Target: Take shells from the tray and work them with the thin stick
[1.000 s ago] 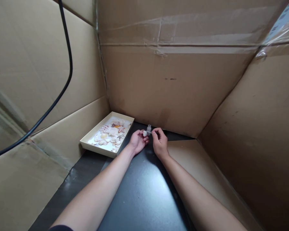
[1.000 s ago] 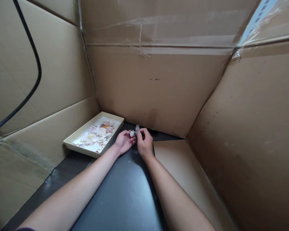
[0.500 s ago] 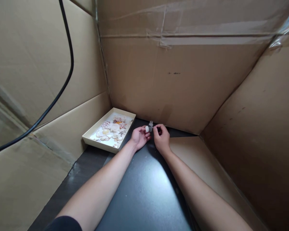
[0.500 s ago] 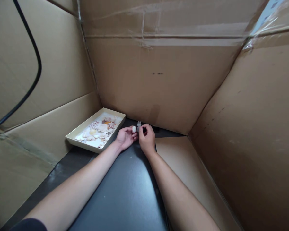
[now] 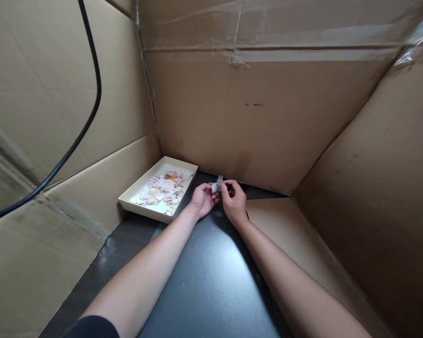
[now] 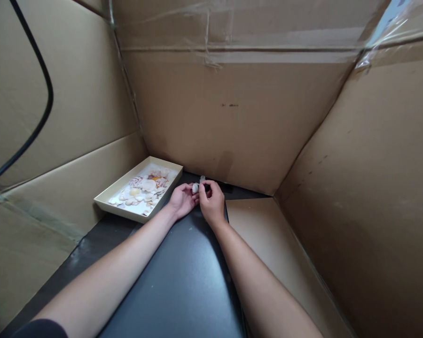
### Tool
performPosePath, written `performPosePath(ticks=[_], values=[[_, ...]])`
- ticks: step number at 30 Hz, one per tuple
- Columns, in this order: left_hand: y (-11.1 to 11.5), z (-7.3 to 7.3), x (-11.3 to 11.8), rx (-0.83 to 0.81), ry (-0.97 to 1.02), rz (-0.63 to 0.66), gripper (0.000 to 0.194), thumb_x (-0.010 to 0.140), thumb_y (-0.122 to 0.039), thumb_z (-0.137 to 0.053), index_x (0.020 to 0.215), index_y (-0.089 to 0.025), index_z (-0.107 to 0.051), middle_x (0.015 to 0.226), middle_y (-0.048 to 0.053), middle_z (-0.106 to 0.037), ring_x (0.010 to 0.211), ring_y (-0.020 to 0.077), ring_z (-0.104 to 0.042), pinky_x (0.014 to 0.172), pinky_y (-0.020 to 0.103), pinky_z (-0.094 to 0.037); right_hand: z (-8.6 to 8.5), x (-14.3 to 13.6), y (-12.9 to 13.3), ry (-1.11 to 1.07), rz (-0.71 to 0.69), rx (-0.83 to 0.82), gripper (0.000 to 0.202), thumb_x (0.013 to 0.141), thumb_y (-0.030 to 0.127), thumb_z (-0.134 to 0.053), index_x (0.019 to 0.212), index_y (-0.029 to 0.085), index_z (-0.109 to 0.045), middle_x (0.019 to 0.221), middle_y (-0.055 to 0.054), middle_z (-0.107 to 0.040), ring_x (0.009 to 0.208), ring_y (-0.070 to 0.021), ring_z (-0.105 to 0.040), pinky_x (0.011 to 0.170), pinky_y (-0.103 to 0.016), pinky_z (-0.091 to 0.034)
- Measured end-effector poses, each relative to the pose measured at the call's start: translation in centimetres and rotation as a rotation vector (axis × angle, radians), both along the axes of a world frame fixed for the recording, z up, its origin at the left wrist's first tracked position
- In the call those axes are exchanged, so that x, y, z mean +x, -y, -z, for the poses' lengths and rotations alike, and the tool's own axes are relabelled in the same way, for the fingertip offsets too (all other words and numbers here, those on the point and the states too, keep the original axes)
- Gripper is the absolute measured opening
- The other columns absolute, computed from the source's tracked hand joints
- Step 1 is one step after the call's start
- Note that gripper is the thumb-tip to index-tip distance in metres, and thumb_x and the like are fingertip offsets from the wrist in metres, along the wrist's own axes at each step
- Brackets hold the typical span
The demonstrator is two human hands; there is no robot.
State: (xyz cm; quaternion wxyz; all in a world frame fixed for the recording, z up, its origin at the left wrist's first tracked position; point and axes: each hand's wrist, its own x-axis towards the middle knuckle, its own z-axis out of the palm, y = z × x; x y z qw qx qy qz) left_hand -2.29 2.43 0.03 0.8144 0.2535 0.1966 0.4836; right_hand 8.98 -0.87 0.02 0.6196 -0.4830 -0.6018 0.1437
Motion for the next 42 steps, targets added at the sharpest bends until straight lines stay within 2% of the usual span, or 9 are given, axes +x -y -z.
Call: performPosePath(ticks=[5, 9, 14, 18, 23, 27, 31, 39, 42], values=[[0.00, 0.01, 0.06, 0.000, -0.005, -0.003, 0.010, 0.069, -0.014, -0.043, 0.061, -0.015, -0.047, 0.055, 0.000, -0.042, 0.046, 0.0102, -0.039, 0.049, 0.024, -0.037, -0.11, 0.01, 0.00, 0.023, 0.043, 0.045, 0.015, 0.086, 0.031, -0.051, 0.084, 0.018, -0.059, 0.082, -0.003, -0.059, 0.069, -0.0134, -0.053, 0.060, -0.024, -0.041], [0.09, -0.18, 0.08, -0.010, -0.011, -0.008, 0.011, 0.069, -0.013, -0.044, 0.059, -0.015, -0.047, 0.054, 0.000, -0.042, 0.045, 0.0093, -0.038, 0.048, 0.023, -0.036, -0.18, -0.03, 0.08, 0.062, -0.005, 0.025, 0.014, 0.085, 0.029, -0.050, 0.083, 0.019, -0.060, 0.081, -0.003, -0.059, 0.070, -0.0139, -0.053, 0.060, -0.025, -0.041], [0.20, -0.36, 0.11, -0.017, -0.011, -0.009, 0.010, 0.069, -0.013, -0.043, 0.060, -0.015, -0.046, 0.054, 0.000, -0.043, 0.045, 0.0100, -0.039, 0.048, 0.024, -0.036, -0.29, -0.07, 0.20, 0.045, 0.041, 0.020, 0.015, 0.084, 0.029, -0.049, 0.085, 0.019, -0.061, 0.083, -0.004, -0.060, 0.072, -0.0153, -0.055, 0.061, -0.026, -0.043], [0.18, -0.32, 0.11, -0.029, -0.016, -0.015, 0.009, 0.069, -0.012, -0.043, 0.060, -0.015, -0.046, 0.054, 0.000, -0.043, 0.045, 0.0093, -0.038, 0.048, 0.023, -0.035, -0.04, -0.06, 0.05, 0.071, -0.019, 0.011, 0.016, 0.085, 0.029, -0.048, 0.084, 0.019, -0.061, 0.082, -0.003, -0.061, 0.070, -0.0146, -0.055, 0.060, -0.025, -0.042], [0.14, -0.15, 0.06, 0.000, -0.012, 0.003, 0.011, 0.071, -0.014, -0.043, 0.061, -0.016, -0.046, 0.056, 0.000, -0.043, 0.047, 0.0101, -0.039, 0.049, 0.024, -0.037, 0.17, 0.10, -0.13, 0.028, 0.022, 0.009, 0.017, 0.087, 0.029, -0.047, 0.083, 0.019, -0.060, 0.080, -0.003, -0.060, 0.071, -0.0147, -0.055, 0.061, -0.025, -0.042], [0.18, -0.22, 0.08, -0.010, -0.010, -0.002, 0.010, 0.070, -0.013, -0.043, 0.060, -0.015, -0.046, 0.055, 0.000, -0.042, 0.046, 0.0098, -0.038, 0.049, 0.024, -0.036, 0.05, 0.15, -0.04, 0.052, -0.032, 0.007, 0.018, 0.088, 0.030, -0.048, 0.081, 0.019, -0.059, 0.079, -0.002, -0.060, 0.069, -0.0137, -0.055, 0.060, -0.024, -0.041], [0.18, -0.24, 0.11, 0.001, -0.006, 0.003, 0.009, 0.070, -0.014, -0.043, 0.062, -0.016, -0.047, 0.056, 0.000, -0.042, 0.046, 0.0103, -0.038, 0.049, 0.025, -0.037, 0.11, 0.24, -0.08, 0.035, 0.014, -0.004, 0.019, 0.089, 0.031, -0.046, 0.080, 0.019, -0.059, 0.077, -0.001, -0.059, 0.070, -0.0143, -0.055, 0.061, -0.025, -0.041], [0.13, -0.15, 0.12, -0.008, -0.006, -0.013, 0.008, 0.071, -0.014, -0.044, 0.063, -0.016, -0.046, 0.056, -0.001, -0.042, 0.046, 0.0100, -0.039, 0.049, 0.025, -0.036, 0.13, 0.38, -0.03, 0.021, 0.014, 0.013, 0.020, 0.087, 0.030, -0.047, 0.076, 0.020, -0.058, 0.075, -0.001, -0.058, 0.070, -0.0147, -0.054, 0.065, -0.026, -0.041], [0.12, -0.20, 0.14, -0.023, 0.000, -0.023, 0.008, 0.070, -0.013, -0.044, 0.063, -0.016, -0.046, 0.056, -0.001, -0.042, 0.046, 0.0094, -0.039, 0.048, 0.023, -0.036, 0.03, 0.36, 0.06, 0.064, -0.030, 0.021, 0.018, 0.086, 0.030, -0.048, 0.075, 0.020, -0.059, 0.076, -0.001, -0.059, 0.071, -0.0148, -0.054, 0.063, -0.025, -0.040]])
